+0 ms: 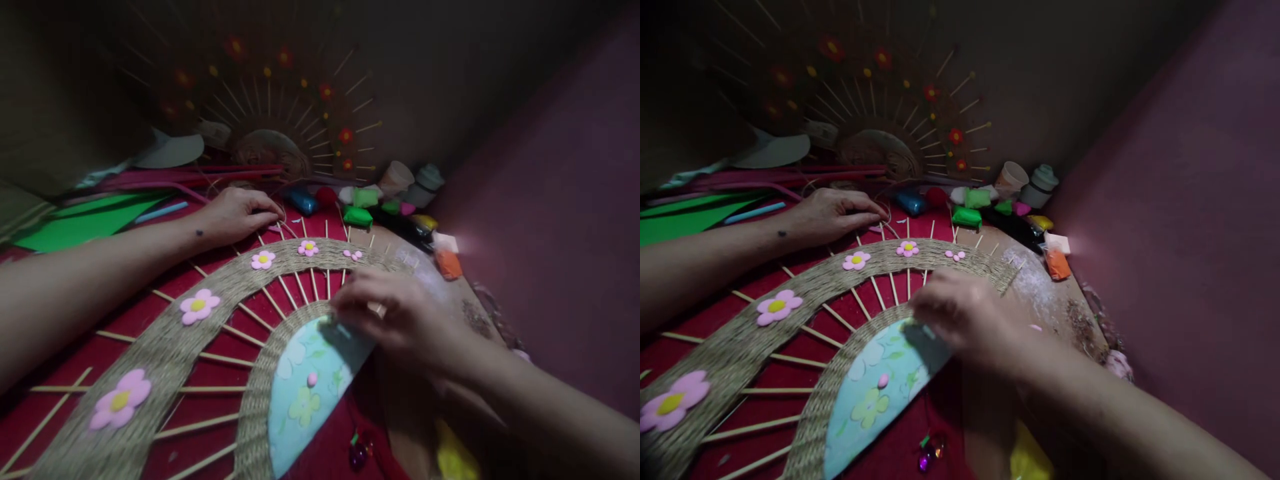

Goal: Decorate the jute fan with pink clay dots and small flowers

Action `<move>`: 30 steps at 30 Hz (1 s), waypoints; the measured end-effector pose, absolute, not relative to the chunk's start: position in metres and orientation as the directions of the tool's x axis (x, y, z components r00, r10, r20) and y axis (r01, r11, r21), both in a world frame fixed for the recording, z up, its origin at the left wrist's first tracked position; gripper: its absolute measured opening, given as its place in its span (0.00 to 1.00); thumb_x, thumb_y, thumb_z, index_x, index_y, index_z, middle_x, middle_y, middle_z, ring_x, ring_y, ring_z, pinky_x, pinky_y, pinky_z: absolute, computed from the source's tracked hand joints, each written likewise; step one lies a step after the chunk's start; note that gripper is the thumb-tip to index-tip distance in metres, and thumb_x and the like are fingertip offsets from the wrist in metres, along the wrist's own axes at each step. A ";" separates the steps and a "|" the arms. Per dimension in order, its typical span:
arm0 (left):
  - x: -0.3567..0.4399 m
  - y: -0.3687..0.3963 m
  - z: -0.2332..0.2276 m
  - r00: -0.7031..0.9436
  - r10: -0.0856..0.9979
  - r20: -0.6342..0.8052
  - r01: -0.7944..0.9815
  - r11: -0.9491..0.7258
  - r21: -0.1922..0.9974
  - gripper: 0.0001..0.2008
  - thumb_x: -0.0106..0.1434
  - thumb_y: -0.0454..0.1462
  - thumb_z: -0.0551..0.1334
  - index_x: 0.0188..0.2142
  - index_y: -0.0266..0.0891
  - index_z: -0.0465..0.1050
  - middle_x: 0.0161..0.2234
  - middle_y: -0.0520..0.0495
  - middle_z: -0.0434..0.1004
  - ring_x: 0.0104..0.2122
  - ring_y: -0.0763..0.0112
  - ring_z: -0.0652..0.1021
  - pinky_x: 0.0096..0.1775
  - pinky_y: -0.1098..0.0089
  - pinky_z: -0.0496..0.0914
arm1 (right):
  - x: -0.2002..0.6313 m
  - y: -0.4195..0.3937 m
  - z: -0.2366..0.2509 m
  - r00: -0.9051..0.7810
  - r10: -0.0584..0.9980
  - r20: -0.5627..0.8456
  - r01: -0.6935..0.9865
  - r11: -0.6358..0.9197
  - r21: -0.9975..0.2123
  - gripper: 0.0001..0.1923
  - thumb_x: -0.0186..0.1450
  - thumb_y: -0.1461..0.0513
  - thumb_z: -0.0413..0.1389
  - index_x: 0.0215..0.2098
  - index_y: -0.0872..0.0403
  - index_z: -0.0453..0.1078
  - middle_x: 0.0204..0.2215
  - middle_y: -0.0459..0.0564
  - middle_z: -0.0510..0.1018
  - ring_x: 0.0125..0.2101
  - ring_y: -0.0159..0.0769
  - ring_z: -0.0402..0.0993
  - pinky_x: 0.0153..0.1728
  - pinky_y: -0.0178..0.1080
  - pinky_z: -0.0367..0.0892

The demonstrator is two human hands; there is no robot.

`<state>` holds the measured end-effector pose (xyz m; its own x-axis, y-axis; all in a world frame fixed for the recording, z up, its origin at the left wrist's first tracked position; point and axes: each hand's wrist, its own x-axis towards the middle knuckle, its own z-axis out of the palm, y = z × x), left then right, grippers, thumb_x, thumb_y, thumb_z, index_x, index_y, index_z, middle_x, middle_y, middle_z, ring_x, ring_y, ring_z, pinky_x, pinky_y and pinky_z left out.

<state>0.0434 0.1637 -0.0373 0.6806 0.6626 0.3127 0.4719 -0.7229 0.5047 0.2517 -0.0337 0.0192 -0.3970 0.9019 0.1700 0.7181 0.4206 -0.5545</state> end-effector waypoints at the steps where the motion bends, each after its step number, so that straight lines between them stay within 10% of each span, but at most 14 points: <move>1: 0.043 0.164 -0.037 0.681 0.660 0.318 0.467 -0.725 0.506 0.16 0.60 0.45 0.55 0.37 0.39 0.78 0.38 0.45 0.79 0.40 0.64 0.76 0.46 0.66 0.67 | 0.261 -0.024 0.022 -0.312 0.930 0.192 0.738 0.365 -0.568 0.04 0.61 0.66 0.57 0.33 0.58 0.74 0.28 0.48 0.75 0.29 0.30 0.70 0.29 0.33 0.65; 7: 0.043 0.165 -0.037 0.685 0.655 0.320 0.453 -0.726 0.516 0.18 0.60 0.45 0.55 0.37 0.37 0.78 0.38 0.44 0.79 0.40 0.63 0.77 0.45 0.65 0.68 | 0.308 0.030 0.000 0.068 0.975 0.213 0.768 0.085 -0.635 0.03 0.56 0.66 0.59 0.30 0.57 0.75 0.26 0.48 0.78 0.28 0.32 0.73 0.30 0.34 0.66; 30: 0.044 0.164 -0.036 0.685 0.652 0.325 0.455 -0.732 0.508 0.18 0.59 0.45 0.55 0.37 0.35 0.79 0.37 0.42 0.80 0.39 0.63 0.77 0.45 0.66 0.68 | 0.296 0.021 -0.006 -0.221 0.945 0.241 0.919 0.285 -0.273 0.16 0.59 0.73 0.50 0.37 0.57 0.77 0.33 0.52 0.76 0.32 0.33 0.72 0.31 0.34 0.66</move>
